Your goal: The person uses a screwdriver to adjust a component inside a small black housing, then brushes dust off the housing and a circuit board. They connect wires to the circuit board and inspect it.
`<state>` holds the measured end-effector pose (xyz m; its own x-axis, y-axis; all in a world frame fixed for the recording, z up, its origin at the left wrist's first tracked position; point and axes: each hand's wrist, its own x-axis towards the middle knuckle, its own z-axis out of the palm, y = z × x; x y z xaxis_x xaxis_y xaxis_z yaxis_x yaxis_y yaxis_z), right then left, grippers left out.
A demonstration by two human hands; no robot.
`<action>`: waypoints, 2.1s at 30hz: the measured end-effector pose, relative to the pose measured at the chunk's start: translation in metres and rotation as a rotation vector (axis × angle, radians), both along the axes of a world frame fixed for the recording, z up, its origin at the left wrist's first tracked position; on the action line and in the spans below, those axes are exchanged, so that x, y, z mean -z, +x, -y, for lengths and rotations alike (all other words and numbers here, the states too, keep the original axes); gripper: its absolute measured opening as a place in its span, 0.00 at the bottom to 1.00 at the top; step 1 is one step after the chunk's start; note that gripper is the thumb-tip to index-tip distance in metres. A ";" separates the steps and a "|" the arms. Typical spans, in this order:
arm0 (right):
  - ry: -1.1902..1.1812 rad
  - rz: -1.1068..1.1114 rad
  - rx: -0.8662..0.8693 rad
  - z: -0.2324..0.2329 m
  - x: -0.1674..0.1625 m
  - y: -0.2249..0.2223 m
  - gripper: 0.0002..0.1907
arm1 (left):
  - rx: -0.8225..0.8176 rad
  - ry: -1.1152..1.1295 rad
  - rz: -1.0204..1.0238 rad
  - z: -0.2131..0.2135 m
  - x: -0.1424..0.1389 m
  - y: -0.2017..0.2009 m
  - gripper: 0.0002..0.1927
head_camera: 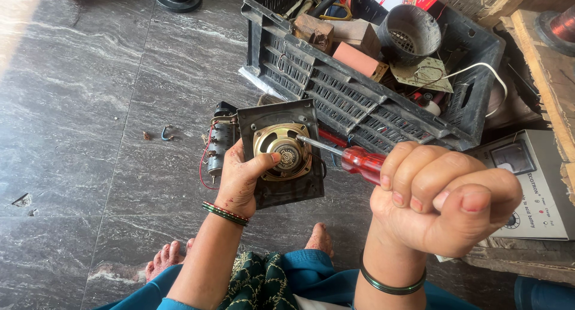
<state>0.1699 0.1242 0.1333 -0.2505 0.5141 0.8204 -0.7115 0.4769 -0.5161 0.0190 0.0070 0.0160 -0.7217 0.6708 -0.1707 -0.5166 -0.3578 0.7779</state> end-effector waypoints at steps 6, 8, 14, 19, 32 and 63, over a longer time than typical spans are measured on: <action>0.003 0.016 0.024 0.001 -0.002 0.000 0.17 | 0.004 0.006 0.000 0.000 0.002 0.000 0.26; 0.015 0.020 0.024 0.000 -0.002 0.001 0.18 | 0.005 0.006 0.005 0.001 0.002 0.000 0.25; 0.007 0.005 0.001 -0.003 -0.001 0.006 0.18 | 0.006 -0.001 0.012 0.001 0.002 0.000 0.25; 0.016 0.001 0.015 -0.006 -0.001 0.008 0.18 | 0.008 -0.006 0.024 0.001 0.001 0.000 0.25; 0.535 0.778 0.238 -0.008 -0.003 -0.029 0.10 | 0.003 0.041 -0.016 0.006 -0.003 -0.004 0.25; 0.396 0.966 0.006 -0.025 0.046 -0.055 0.06 | -0.039 0.006 0.024 0.007 0.002 -0.008 0.25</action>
<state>0.1147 0.1491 0.0875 -0.8880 0.2550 0.3826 -0.0767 0.7383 -0.6701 0.0106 0.0001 0.0143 -0.7433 0.6431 -0.1842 -0.5204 -0.3828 0.7633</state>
